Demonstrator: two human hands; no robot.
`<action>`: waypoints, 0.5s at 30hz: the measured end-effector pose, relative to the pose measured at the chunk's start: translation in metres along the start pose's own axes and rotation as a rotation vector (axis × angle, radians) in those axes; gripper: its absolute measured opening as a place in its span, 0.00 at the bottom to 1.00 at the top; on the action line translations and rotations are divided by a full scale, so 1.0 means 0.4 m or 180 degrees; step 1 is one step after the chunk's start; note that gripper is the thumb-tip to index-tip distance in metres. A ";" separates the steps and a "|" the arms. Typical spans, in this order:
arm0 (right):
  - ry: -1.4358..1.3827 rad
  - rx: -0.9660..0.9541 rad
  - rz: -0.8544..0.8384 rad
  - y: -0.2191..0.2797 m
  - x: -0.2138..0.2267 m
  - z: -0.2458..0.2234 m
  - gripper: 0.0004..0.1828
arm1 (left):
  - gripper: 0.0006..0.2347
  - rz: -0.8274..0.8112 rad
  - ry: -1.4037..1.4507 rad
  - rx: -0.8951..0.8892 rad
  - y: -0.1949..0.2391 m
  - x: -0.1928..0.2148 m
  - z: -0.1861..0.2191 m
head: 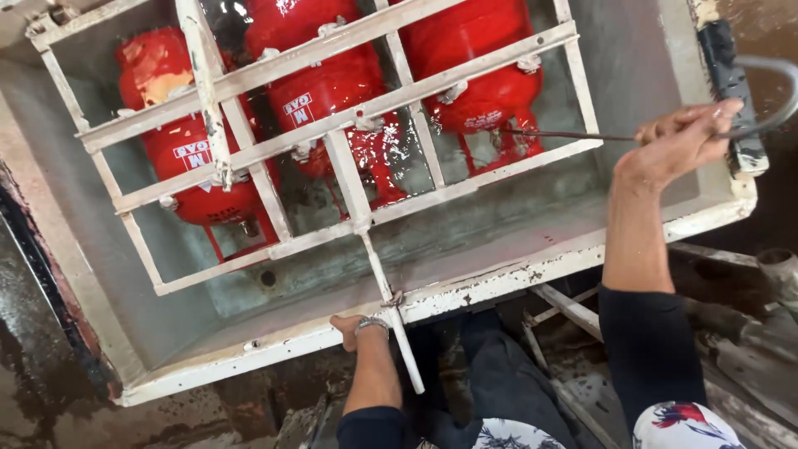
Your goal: Testing gas cylinders for leaks by submerging them in a water tank and observing for bubbles.
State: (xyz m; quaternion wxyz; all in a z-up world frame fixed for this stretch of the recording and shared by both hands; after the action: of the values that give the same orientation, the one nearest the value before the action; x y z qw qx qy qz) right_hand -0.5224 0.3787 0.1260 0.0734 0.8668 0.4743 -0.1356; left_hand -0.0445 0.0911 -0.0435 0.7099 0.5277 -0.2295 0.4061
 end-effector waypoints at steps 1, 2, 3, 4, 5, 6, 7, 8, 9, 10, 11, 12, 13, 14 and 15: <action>-0.0042 0.0238 -0.0386 -0.026 -0.019 0.029 0.26 | 0.37 0.0130 -0.0061 0.0003 -0.003 -0.012 -0.002; -0.0084 0.0487 -0.0764 -0.049 -0.038 0.059 0.27 | 0.36 0.0260 -0.0122 0.0007 -0.006 -0.025 -0.003; -0.0052 0.0466 -0.0735 -0.046 -0.038 0.064 0.27 | 0.36 0.0290 -0.0149 -0.0018 -0.008 -0.012 0.000; -0.0032 0.0363 -0.0642 -0.040 -0.038 0.070 0.27 | 0.36 0.0333 -0.0097 -0.0023 -0.011 0.002 0.005; -0.0057 0.0273 -0.0603 -0.046 -0.066 0.081 0.28 | 0.36 0.0348 0.0007 0.0017 -0.004 -0.001 0.004; -0.0071 0.0264 -0.0630 -0.038 -0.085 0.083 0.28 | 0.36 0.0352 0.0032 0.0036 0.002 -0.010 0.003; 0.0052 0.0280 -0.0791 -0.024 -0.095 0.084 0.29 | 0.34 0.0359 0.0062 0.0031 0.002 -0.012 0.005; 0.0175 0.0298 -0.0952 -0.008 -0.105 0.085 0.30 | 0.33 0.0367 0.0092 0.0026 0.000 -0.013 0.007; 0.0178 0.0287 -0.0957 -0.007 -0.109 0.109 0.30 | 0.33 0.0379 0.0096 0.0029 0.008 -0.008 0.008; 0.0222 0.0144 -0.0849 -0.006 -0.112 0.134 0.30 | 0.32 0.0433 0.0023 0.0011 0.015 -0.002 0.009; 0.0247 0.0005 -0.0740 -0.005 -0.120 0.162 0.30 | 0.31 0.0473 -0.0040 -0.0011 0.025 -0.003 0.015; 0.0233 -0.0001 -0.0743 -0.007 -0.118 0.185 0.30 | 0.31 0.0472 -0.0024 -0.0014 0.019 -0.006 0.017; 0.0249 -0.0065 -0.0708 -0.009 -0.115 0.207 0.29 | 0.31 0.0496 -0.0058 -0.0010 0.014 -0.008 0.015; 0.0266 -0.0129 -0.0673 -0.010 -0.111 0.231 0.29 | 0.32 0.0520 -0.0092 -0.0006 0.007 -0.010 0.013; 0.0265 -0.0132 -0.0689 -0.016 -0.108 0.241 0.29 | 0.32 0.0524 -0.0084 0.0008 0.025 -0.003 0.015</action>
State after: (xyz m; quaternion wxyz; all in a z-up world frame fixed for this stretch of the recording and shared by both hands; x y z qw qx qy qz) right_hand -0.5658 0.3231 0.0475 0.0564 0.8137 0.5704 -0.0967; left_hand -0.0529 0.0861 -0.0366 0.6704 0.5132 -0.2810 0.4563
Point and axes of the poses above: each hand's wrist, its own y-axis away from the middle knuckle, its own x-axis out of the back of the hand, z = x × y, the point moved 2 cm from there along -y, towards the middle knuckle, and after that the axes turned 1 degree about -z, right-handed, at the moved point
